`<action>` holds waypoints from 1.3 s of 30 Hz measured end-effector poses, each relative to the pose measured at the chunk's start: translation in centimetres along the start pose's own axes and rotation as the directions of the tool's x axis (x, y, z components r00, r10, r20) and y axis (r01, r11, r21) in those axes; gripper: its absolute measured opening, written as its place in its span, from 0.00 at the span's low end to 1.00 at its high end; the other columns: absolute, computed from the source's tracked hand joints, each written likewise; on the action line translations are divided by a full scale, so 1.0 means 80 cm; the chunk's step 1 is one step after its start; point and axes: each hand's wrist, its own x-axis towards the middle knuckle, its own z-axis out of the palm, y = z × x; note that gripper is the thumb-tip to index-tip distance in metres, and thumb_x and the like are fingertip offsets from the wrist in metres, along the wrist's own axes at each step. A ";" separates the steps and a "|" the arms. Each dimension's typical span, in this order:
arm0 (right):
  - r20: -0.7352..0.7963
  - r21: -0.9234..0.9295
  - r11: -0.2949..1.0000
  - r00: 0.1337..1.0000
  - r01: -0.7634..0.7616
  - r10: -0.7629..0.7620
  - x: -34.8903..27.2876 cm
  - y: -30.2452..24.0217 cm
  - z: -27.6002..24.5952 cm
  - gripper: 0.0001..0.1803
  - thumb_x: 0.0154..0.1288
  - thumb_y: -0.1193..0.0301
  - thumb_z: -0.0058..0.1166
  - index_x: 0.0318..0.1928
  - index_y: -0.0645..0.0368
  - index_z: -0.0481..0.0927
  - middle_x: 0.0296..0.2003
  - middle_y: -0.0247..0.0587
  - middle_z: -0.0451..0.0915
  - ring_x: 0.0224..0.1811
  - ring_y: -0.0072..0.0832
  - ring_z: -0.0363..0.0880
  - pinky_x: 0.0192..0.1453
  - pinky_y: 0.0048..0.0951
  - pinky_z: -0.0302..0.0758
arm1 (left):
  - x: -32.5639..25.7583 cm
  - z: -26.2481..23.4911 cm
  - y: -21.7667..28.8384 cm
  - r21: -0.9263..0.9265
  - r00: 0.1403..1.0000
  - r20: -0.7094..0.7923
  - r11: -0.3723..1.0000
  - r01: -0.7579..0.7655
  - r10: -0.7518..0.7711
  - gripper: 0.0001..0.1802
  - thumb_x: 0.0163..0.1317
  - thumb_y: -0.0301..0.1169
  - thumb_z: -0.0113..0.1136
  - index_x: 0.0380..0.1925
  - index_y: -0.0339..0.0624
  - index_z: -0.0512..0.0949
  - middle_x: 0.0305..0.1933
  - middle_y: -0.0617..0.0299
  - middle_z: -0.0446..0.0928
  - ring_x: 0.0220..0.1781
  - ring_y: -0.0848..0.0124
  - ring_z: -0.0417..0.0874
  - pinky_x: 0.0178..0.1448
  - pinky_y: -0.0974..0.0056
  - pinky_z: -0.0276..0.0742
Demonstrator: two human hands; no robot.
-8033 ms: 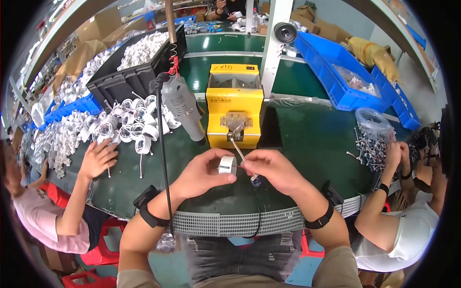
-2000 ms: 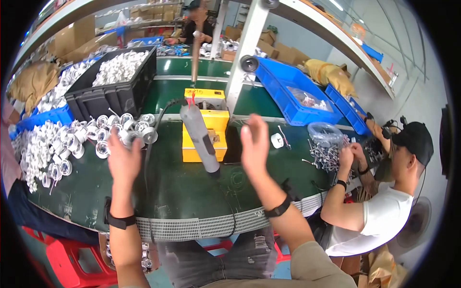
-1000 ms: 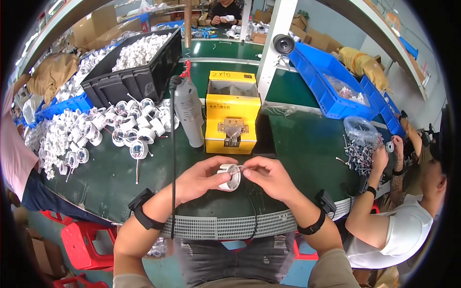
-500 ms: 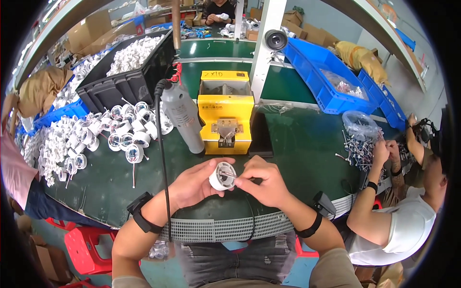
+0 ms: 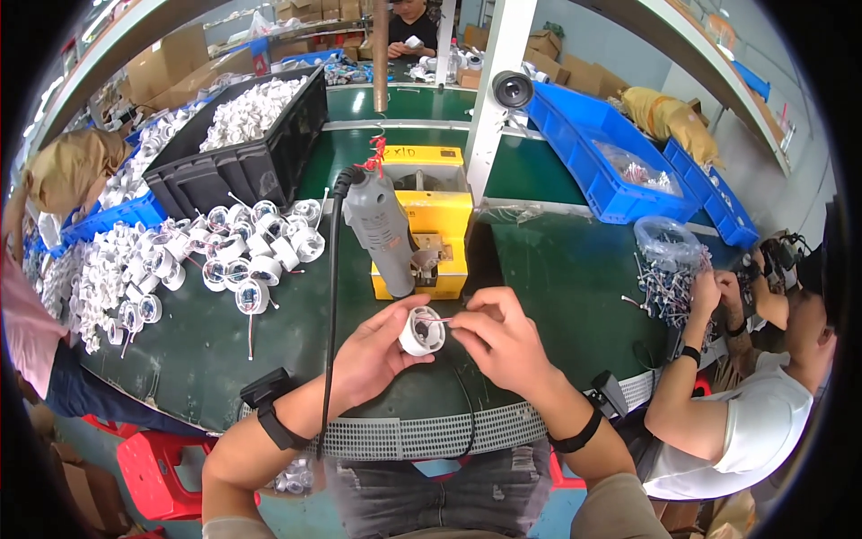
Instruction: The person fits a wire into a white plastic housing, inserts the assembly into a yellow machine, and uses a power screwdriver to secure it. They then tuck the wire into the housing by hand and place the completed unit onto the workbench.
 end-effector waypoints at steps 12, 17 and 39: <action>0.294 0.679 0.613 0.915 -0.403 0.276 -0.003 0.004 0.006 0.08 0.63 0.79 0.58 0.42 0.66 0.82 0.35 0.40 0.81 0.28 0.22 0.80 0.32 0.21 0.78 | -0.006 0.006 -0.008 0.021 0.988 0.054 0.989 -0.147 0.146 0.24 0.71 0.29 0.48 0.66 0.39 0.61 0.61 0.58 0.70 0.60 0.69 0.74 0.64 0.61 0.71; 0.208 0.590 0.752 0.955 -0.294 0.210 -0.002 -0.002 0.013 0.10 0.61 0.81 0.58 0.43 0.68 0.81 0.38 0.41 0.78 0.31 0.23 0.81 0.33 0.21 0.78 | -0.006 0.007 -0.009 0.092 0.987 0.087 0.985 -0.143 0.135 0.25 0.73 0.29 0.45 0.69 0.42 0.57 0.66 0.60 0.64 0.64 0.70 0.69 0.68 0.63 0.66; 0.394 0.479 0.737 0.867 -0.477 0.305 -0.001 0.014 0.020 0.17 0.58 0.84 0.59 0.49 0.66 0.78 0.46 0.43 0.78 0.49 0.27 0.79 0.53 0.28 0.78 | -0.006 0.003 -0.016 0.564 0.972 0.091 0.794 -0.228 0.215 0.32 0.65 0.28 0.58 0.67 0.35 0.58 0.55 0.57 0.73 0.54 0.72 0.77 0.55 0.68 0.77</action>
